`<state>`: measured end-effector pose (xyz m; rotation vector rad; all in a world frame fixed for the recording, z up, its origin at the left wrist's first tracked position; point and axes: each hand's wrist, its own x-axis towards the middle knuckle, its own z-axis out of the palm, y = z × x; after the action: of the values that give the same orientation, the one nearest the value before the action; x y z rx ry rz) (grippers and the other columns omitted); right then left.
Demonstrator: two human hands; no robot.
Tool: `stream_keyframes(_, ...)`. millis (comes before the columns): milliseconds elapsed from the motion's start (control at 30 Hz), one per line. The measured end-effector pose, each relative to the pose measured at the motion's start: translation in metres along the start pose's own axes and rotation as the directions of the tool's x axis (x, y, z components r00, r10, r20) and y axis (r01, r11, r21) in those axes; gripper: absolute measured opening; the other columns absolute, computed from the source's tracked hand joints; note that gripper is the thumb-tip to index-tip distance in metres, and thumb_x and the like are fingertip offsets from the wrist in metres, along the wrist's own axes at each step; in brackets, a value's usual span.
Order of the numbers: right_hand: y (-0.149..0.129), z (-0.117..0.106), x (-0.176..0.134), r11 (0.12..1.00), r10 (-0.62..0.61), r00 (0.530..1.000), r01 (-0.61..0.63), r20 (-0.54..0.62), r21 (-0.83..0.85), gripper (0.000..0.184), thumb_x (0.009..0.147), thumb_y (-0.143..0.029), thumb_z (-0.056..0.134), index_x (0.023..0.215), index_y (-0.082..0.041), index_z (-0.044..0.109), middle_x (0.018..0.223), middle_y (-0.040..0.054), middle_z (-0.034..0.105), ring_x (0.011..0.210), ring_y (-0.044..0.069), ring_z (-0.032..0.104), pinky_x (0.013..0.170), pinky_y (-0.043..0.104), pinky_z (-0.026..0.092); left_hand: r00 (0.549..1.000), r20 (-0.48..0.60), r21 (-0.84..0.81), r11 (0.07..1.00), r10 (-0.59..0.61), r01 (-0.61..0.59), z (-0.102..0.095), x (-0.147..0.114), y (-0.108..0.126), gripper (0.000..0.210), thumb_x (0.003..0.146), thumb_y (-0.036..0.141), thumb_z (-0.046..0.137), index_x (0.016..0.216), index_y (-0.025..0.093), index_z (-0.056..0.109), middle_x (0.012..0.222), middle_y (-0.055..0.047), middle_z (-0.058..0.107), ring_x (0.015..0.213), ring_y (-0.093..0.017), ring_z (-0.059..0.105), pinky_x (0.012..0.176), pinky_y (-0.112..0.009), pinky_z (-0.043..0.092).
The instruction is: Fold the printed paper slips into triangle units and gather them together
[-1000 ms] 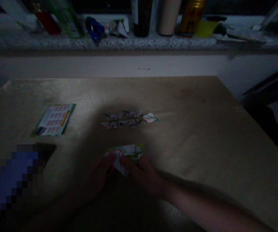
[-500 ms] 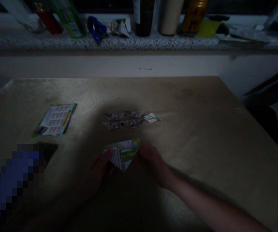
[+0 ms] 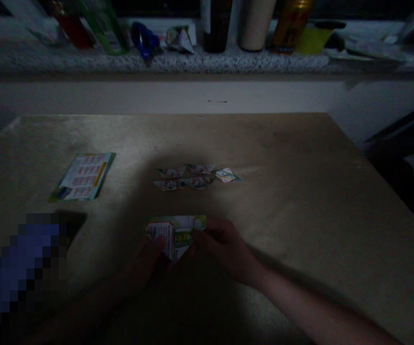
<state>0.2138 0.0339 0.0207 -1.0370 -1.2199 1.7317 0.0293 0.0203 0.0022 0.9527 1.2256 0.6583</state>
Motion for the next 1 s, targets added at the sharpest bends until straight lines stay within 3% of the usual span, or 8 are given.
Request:
stream_keyframes(67,-0.001,0.002,-0.001,1.0,0.013,1.0,-0.013,0.011,0.009,0.023,0.081,-0.037,0.061,0.07,-0.017,0.067,0.062,0.001,0.063,0.06,0.015,0.058,0.06,0.027,0.045,0.997,0.043,0.009,0.998,-0.069,0.068,0.003,-0.001,0.008,0.049,0.07,0.065,0.059,0.062,0.017,0.062,0.052,-0.001,0.057,0.044,-0.012,0.047,0.041,-0.021,0.034)
stream_keyframes(133,0.0,0.003,-0.001,0.998,0.024,0.999,-0.025,0.026,0.056,0.021,0.08,-0.037,0.063,0.073,-0.017,0.067,0.061,0.0006,0.063,0.059,0.015,0.058,0.06,0.027,0.045,0.992,0.123,0.022,0.999,-0.026,0.024,0.005,-0.002,0.016,0.045,0.074,0.06,0.058,0.066,0.016,0.065,0.055,-0.001,0.059,0.045,-0.011,0.046,0.041,-0.02,0.033)
stream_keyframes(267,0.008,0.002,-0.002,0.976,0.073,0.994,-0.089,0.084,0.201,0.019,0.078,-0.036,0.064,0.076,-0.018,0.068,0.065,0.0006,0.062,0.06,0.014,0.056,0.06,0.026,0.043,0.99,0.14,0.045,0.999,-0.003,-0.003,0.008,-0.003,0.025,0.043,0.074,0.056,0.059,0.064,0.015,0.066,0.052,0.0,0.057,0.044,-0.01,0.044,0.04,-0.019,0.033)
stream_keyframes(467,0.012,0.002,-0.004,0.969,0.109,0.989,-0.128,0.102,0.21,0.022,0.082,-0.033,0.061,0.069,-0.016,0.064,0.062,-0.0006,0.057,0.06,0.012,0.051,0.058,0.024,0.038,0.976,0.215,-0.083,0.996,0.037,-0.02,0.003,-0.001,0.011,0.047,0.074,0.062,0.059,0.083,0.017,0.07,0.071,-0.005,0.067,0.058,-0.015,0.054,0.053,-0.023,0.043)
stream_keyframes(567,0.011,0.001,-0.004,0.971,0.12,0.987,-0.139,0.106,0.196,0.025,0.083,-0.033,0.06,0.065,-0.016,0.062,0.061,-0.0006,0.056,0.059,0.011,0.049,0.057,0.023,0.035,0.984,0.171,-0.173,0.985,0.057,-0.027,-0.001,0.001,0.004,0.051,0.072,0.066,0.057,0.076,0.017,0.069,0.067,-0.005,0.065,0.057,-0.015,0.054,0.052,-0.022,0.043)
stream_keyframes(733,0.009,-0.001,-0.003,0.973,0.104,0.986,-0.128,0.129,0.19,0.029,0.082,-0.035,0.059,0.062,-0.015,0.061,0.058,-0.001,0.053,0.056,0.011,0.046,0.055,0.023,0.034,0.973,0.23,-0.115,0.993,0.019,0.007,-0.004,0.004,0.008,0.051,0.082,0.062,0.047,0.076,0.015,0.068,0.057,-0.002,0.059,0.048,-0.012,0.048,0.048,-0.021,0.039)
stream_keyframes(833,0.007,-0.003,-0.001,0.973,0.077,0.986,-0.107,0.147,0.205,0.021,0.083,-0.034,0.058,0.081,-0.015,0.068,0.06,-0.0018,0.052,0.055,0.01,0.045,0.054,0.022,0.034,0.959,0.282,-0.03,0.999,-0.007,0.016,-0.007,0.004,0.016,0.054,0.084,0.061,0.045,0.066,0.015,0.067,0.054,-0.002,0.058,0.049,-0.012,0.048,0.05,-0.021,0.039)
stream_keyframes(1000,0.003,-0.004,0.001,0.989,0.056,0.98,-0.081,0.191,0.124,0.031,0.084,-0.034,0.057,0.109,-0.017,0.066,0.064,-0.0017,0.052,0.055,0.01,0.043,0.054,0.022,0.037,0.945,0.315,0.04,0.996,-0.09,0.082,-0.011,0.004,0.026,0.044,0.073,0.059,0.061,0.069,0.015,0.067,0.06,-0.001,0.06,0.053,-0.012,0.049,0.05,-0.02,0.039)
